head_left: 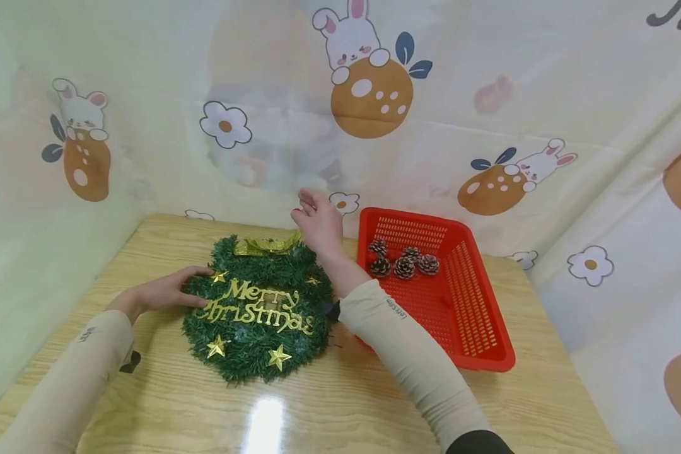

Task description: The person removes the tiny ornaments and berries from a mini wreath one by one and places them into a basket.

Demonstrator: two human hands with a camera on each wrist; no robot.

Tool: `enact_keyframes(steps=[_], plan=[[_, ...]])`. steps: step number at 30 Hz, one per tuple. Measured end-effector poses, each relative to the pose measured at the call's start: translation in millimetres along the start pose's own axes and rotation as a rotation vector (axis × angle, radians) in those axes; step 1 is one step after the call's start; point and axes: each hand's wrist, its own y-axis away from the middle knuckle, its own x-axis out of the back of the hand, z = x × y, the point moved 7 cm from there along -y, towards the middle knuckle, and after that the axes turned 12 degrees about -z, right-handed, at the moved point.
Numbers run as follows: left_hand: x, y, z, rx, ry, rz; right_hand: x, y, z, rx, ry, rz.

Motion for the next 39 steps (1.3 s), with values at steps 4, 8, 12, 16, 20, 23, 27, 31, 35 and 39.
enact_keyframes(steps=[4, 8, 12, 16, 20, 23, 27, 31, 35, 39], plan=[[1.3, 1.4, 0.7, -0.003, -0.004, 0.006, 12, 0.0, -2, -0.005, -0.012, 0.008], [0.9, 1.8, 3.5, -0.004, -0.003, 0.0, 25, 0.3, -1, -0.008, -0.053, 0.021], [-0.8, 1.6, 2.9, -0.001, 0.007, -0.01, 37, 1.1, 4, -0.021, -0.069, 0.046], [-0.8, 2.1, 1.6, 0.005, 0.001, -0.009, 50, 0.4, 13, -0.036, -0.068, 0.081], [-0.1, 2.2, 2.9, 0.004, -0.001, -0.009, 64, -0.2, 25, -0.058, -0.045, 0.117], [-0.1, 1.8, 4.2, 0.001, 0.0, -0.012, 75, 0.2, 32, -0.071, -0.023, 0.145], [-0.3, 1.7, 4.3, 0.002, -0.002, -0.013, 88, -0.3, 42, -0.088, -0.027, 0.171], [-0.4, 2.3, 3.6, 0.006, -0.001, -0.01, 100, 1.1, 52, -0.127, -0.044, 0.19], [-0.1, 3.3, 4.0, 0.005, -0.006, -0.004, 112, 4.3, 63, -0.162, -0.042, 0.205], [-0.2, 3.7, 4.5, 0.003, -0.01, -0.003, 122, 8.3, 75, -0.219, 0.006, 0.207]])
